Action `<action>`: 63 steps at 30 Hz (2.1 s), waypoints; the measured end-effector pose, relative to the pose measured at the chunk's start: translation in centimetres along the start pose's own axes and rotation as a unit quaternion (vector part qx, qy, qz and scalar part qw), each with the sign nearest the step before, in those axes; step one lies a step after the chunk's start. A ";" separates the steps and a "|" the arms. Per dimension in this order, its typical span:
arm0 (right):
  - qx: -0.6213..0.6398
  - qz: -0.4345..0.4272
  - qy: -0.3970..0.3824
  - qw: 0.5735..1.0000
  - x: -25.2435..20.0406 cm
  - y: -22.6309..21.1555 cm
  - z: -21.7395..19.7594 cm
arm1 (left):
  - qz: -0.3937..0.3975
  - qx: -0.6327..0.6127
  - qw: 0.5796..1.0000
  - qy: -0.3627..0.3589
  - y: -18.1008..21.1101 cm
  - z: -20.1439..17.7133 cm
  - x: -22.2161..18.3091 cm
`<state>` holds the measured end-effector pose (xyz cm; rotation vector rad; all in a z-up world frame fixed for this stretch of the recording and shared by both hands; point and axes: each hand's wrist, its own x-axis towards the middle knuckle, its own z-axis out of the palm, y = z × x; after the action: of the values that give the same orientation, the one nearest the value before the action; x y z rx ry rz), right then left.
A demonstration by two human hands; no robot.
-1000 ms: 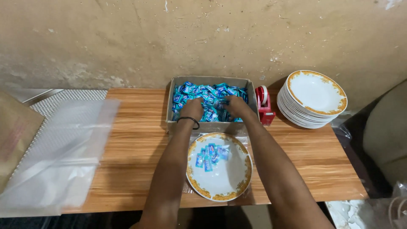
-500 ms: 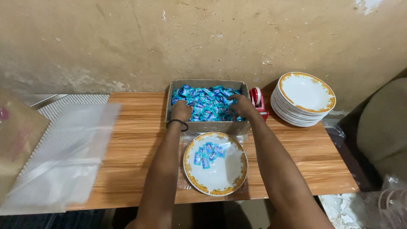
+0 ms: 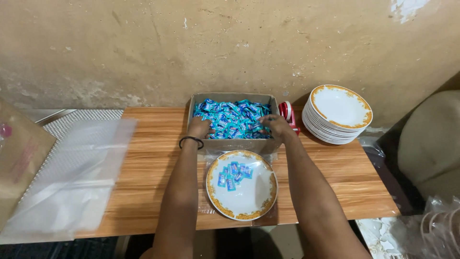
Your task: Arranging small blue packets on a decorative plate and then placing the plate into a plastic sleeve for packaging.
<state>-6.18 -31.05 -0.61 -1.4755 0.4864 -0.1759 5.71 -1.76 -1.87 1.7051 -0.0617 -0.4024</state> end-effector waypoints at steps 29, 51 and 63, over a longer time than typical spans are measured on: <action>-0.248 0.038 -0.353 0.901 -15.9 -0.8 -1.0 | -0.014 0.059 0.982 -0.176 -3.8 -3.9 -15.8; -0.630 -0.143 -0.399 0.651 -24.1 2.8 3.6 | 0.084 0.457 0.820 -0.335 -5.0 1.5 -20.1; -0.609 -0.167 -0.386 0.673 -27.2 1.2 4.5 | 0.131 0.474 0.810 -0.319 -1.5 1.7 -22.8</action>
<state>-28.82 -15.87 3.94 -2.7290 -0.5457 0.6274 -16.44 2.95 1.69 2.4013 -1.1535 -0.8042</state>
